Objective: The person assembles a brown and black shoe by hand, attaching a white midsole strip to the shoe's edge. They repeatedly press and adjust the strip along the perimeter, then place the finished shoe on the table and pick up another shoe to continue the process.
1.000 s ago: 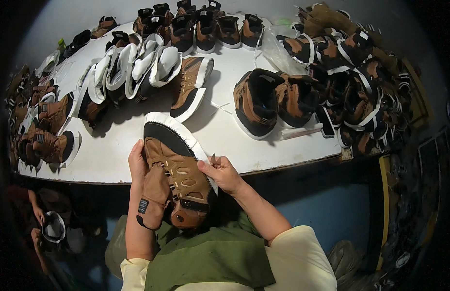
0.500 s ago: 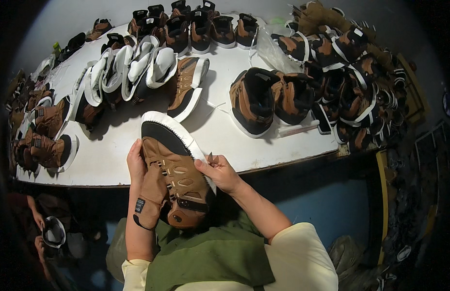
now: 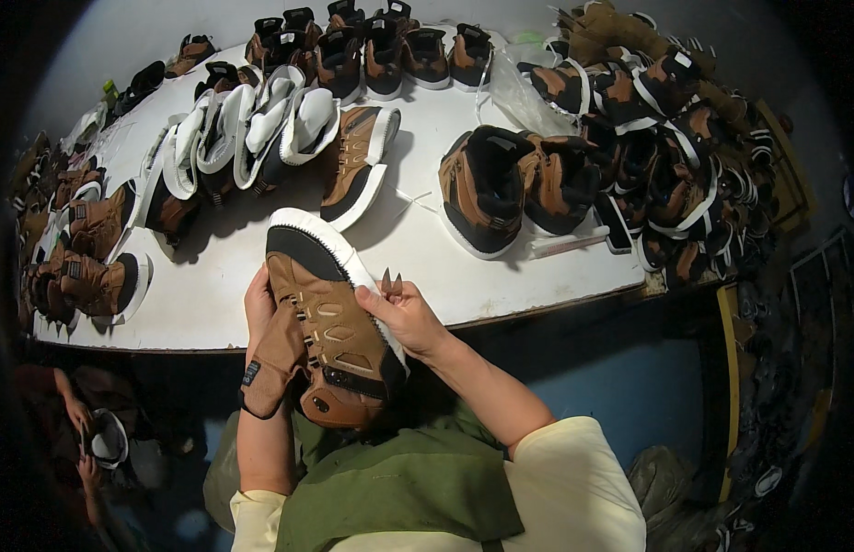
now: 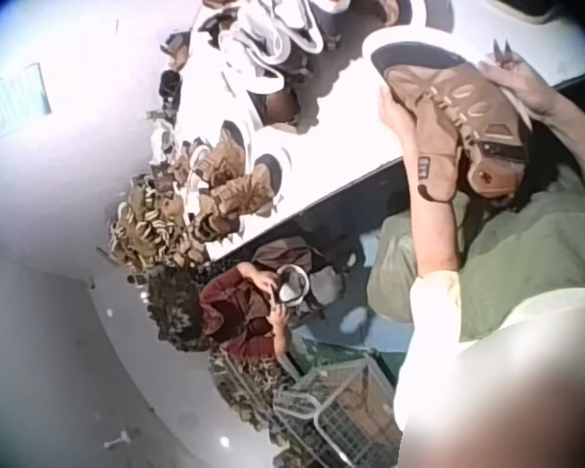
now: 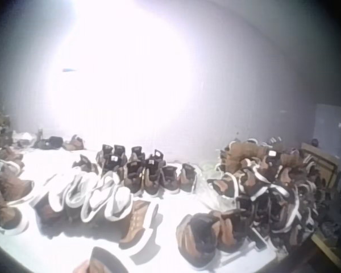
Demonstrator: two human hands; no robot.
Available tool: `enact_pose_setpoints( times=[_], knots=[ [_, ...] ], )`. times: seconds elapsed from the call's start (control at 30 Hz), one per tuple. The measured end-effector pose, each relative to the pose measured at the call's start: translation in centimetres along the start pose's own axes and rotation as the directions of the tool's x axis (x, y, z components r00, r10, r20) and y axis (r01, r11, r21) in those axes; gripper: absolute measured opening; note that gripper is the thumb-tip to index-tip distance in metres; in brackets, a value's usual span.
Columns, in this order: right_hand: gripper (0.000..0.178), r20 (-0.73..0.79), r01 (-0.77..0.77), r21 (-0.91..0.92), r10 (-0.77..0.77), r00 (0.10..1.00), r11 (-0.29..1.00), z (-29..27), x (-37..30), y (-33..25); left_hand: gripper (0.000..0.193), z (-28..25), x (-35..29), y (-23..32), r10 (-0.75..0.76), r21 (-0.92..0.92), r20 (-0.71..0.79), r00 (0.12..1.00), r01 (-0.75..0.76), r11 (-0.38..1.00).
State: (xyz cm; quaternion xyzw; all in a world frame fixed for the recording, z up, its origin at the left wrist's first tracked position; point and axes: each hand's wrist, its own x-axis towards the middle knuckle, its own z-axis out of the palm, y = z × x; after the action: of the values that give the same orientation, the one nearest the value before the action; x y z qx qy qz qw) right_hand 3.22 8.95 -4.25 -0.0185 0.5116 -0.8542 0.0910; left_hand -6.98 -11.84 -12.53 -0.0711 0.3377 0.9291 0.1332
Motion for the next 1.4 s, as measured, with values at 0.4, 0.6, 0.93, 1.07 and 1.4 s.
enact_pose_setpoints(
  times=[0.4,0.6,0.93,1.07,1.4],
  knots=[
    [0.024,-0.057,-0.027,0.036,0.029,0.998,0.999,-0.5,0.6,0.2,0.031,0.0,0.3,-0.4,-0.017,0.002,0.007,1.0,0.017,1.0],
    [0.025,-0.055,-0.022,0.056,0.025,0.998,0.998,-0.7,0.8,0.0,0.032,1.4,-0.2,-0.2,-0.042,0.02,0.012,0.999,0.042,0.999],
    [0.02,-0.061,-0.01,0.075,0.014,0.998,0.997,-1.3,1.3,0.6,0.034,1.6,-0.5,-0.4,-0.04,0.008,0.017,0.999,0.04,0.999],
    [0.019,-0.096,0.016,0.05,-0.012,0.995,0.999,-1.5,1.6,0.9,0.034,1.9,-0.7,-0.2,-0.029,0.063,0.038,0.999,0.027,0.998],
    [0.02,-0.094,0.025,0.037,-0.022,0.995,0.999,-2.3,1.2,0.4,0.026,2.5,-1.0,-0.3,-0.008,0.122,0.041,0.999,0.003,0.993]
  ],
)
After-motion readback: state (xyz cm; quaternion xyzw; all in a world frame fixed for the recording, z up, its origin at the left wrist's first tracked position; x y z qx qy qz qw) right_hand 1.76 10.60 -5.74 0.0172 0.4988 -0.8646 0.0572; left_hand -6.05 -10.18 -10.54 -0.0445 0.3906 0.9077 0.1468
